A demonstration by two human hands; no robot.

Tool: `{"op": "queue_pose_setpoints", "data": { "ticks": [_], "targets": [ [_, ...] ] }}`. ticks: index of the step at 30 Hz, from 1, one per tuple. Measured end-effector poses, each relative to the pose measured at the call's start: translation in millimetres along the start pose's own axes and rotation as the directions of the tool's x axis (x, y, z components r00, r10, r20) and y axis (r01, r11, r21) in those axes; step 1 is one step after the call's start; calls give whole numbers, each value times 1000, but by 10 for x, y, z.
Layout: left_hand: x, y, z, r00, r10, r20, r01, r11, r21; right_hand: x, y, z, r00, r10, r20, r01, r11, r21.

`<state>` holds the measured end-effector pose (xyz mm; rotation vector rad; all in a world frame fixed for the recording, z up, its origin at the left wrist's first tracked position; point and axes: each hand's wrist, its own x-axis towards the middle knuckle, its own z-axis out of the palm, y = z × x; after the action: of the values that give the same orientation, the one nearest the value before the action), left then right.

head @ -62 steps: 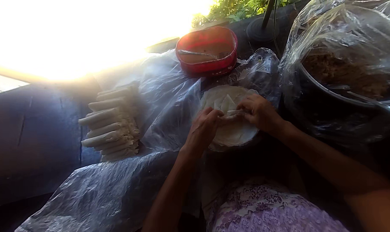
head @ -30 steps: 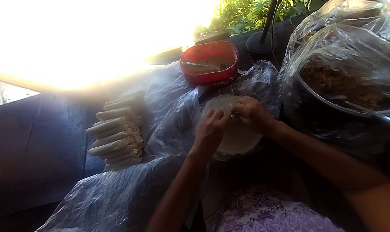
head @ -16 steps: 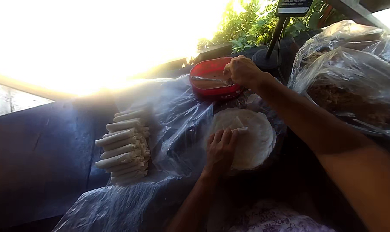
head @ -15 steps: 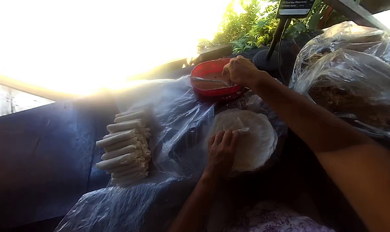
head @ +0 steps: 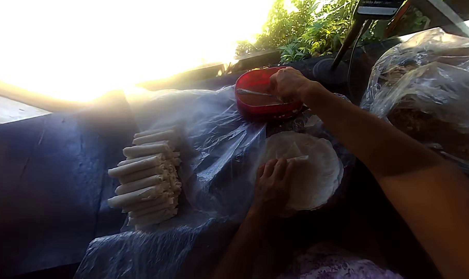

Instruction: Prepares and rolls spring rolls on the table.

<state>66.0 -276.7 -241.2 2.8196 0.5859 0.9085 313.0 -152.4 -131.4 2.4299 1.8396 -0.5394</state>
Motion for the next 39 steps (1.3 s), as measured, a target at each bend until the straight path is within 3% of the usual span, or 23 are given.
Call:
{"op": "queue_pose_setpoints", "data": {
  "ticks": [5, 8, 10, 13, 17, 21, 28, 32, 39],
  "targets": [
    [-9, -6, 14, 1000, 14, -6, -14, 1000, 13, -451, 115, 57, 957, -18, -289, 144, 895, 421],
    [-12, -9, 13, 1000, 23, -5, -23, 1000, 0, -1010, 77, 178, 922, -84, -378, 287, 805, 520],
    [-13, -8, 10, 1000, 26, -2, -26, 1000, -7, -1293, 76, 386, 879, -171, -445, 389, 798, 461],
    [-6, -3, 16, 1000, 24, -15, -24, 1000, 3, -1495, 116, 759, 782, -327, -531, 487, 851, 195],
    [-4, -7, 22, 999, 29, -22, -28, 999, 16, -1555, 196, 1046, 693, -521, -499, 530, 837, -138],
    [-6, -17, 24, 999, 33, -17, -33, 999, 10, -1573, 303, 1127, 657, -612, -441, 481, 790, -380],
    [-5, -21, 41, 999, 38, -23, -38, 999, 21, -1582, 394, 1075, 642, -573, -509, 465, 819, -337],
    [-10, -26, 39, 999, 33, -25, -33, 999, 15, -1564, 386, 1126, 610, -651, -451, 527, 759, -383],
    [-12, -23, 32, 999, 32, -19, -32, 999, 18, -1506, 376, 1037, 642, -629, -439, 480, 776, -409]
  ]
}}
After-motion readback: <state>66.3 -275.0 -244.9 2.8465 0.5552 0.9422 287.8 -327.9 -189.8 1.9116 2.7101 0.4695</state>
